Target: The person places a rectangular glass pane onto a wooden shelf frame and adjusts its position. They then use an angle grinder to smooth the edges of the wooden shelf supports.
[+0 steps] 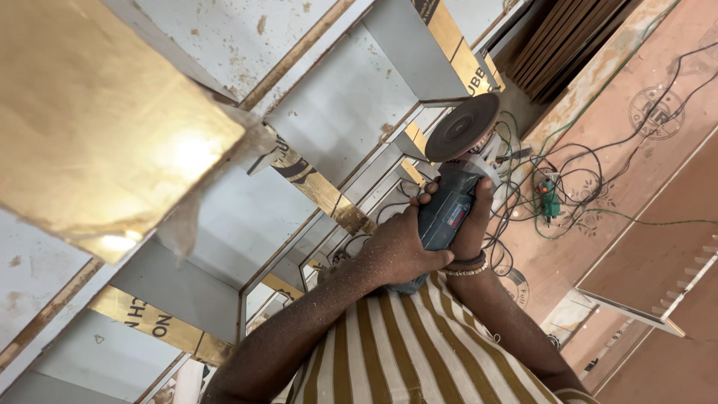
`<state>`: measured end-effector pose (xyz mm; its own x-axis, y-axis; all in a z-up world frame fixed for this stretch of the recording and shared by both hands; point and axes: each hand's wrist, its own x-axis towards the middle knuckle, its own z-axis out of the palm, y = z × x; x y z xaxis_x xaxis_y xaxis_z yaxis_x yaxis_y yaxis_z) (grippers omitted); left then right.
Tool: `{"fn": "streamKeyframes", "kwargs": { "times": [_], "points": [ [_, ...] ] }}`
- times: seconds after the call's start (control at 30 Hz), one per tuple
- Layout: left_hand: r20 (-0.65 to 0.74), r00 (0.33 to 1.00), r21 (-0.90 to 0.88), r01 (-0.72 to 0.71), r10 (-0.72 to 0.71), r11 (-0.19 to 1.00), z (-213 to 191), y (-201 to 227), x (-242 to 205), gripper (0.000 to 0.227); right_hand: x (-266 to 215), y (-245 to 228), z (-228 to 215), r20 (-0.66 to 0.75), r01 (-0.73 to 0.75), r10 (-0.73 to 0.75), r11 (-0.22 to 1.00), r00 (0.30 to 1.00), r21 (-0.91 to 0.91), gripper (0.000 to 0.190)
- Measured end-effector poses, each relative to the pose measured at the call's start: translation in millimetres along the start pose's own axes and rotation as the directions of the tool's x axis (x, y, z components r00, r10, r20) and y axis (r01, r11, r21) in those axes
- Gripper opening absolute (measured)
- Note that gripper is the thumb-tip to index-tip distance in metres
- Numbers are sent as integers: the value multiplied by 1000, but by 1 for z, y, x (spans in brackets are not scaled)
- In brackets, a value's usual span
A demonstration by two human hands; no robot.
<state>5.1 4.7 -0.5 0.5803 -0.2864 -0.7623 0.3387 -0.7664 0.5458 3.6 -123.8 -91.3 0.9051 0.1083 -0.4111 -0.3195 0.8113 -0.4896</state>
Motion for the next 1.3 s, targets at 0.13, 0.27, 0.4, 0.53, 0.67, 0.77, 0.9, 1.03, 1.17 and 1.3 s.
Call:
{"fn": "streamKeyframes", "kwargs": {
  "times": [0.13,0.27,0.4,0.53,0.67,0.77,0.9,1.03,1.17,1.3],
  "points": [
    [-10,1000,17,-17,17,1000,-3,-5,3,112,3,5,-1,-2,-3,3,1000,1000,8,78],
    [4,1000,37,-6,6,999,-8,-7,7,114,7,6,-5,0,-18,18,999,1000,28,78],
    [18,1000,30,0,0,1000,-11,-6,8,113,11,7,-3,-9,-9,9,1000,1000,20,79],
    [12,1000,25,-11,10,1000,-13,-6,8,115,10,6,1,-16,-1,1,1000,1000,7,80],
    [14,1000,34,-1,1,999,-13,-10,12,117,12,8,1,-19,-2,2,1000,1000,13,79],
    [2,1000,22,-18,18,1000,-13,-12,12,117,14,10,1,-23,5,-5,1000,1000,-10,79],
    [4,1000,27,-9,9,1000,-15,-13,11,118,13,13,2,-39,1,-2,1000,999,-8,79],
    [-2,1000,36,-12,12,999,-14,-15,10,117,13,14,2,-40,-14,15,1000,999,14,81],
    [-14,999,27,-31,32,999,-14,-17,10,116,15,15,2,-27,-6,6,1000,1000,10,79],
    [-16,1000,22,-9,9,1000,-14,-16,10,117,15,17,1,-34,-21,23,999,999,38,79]
  ]
}}
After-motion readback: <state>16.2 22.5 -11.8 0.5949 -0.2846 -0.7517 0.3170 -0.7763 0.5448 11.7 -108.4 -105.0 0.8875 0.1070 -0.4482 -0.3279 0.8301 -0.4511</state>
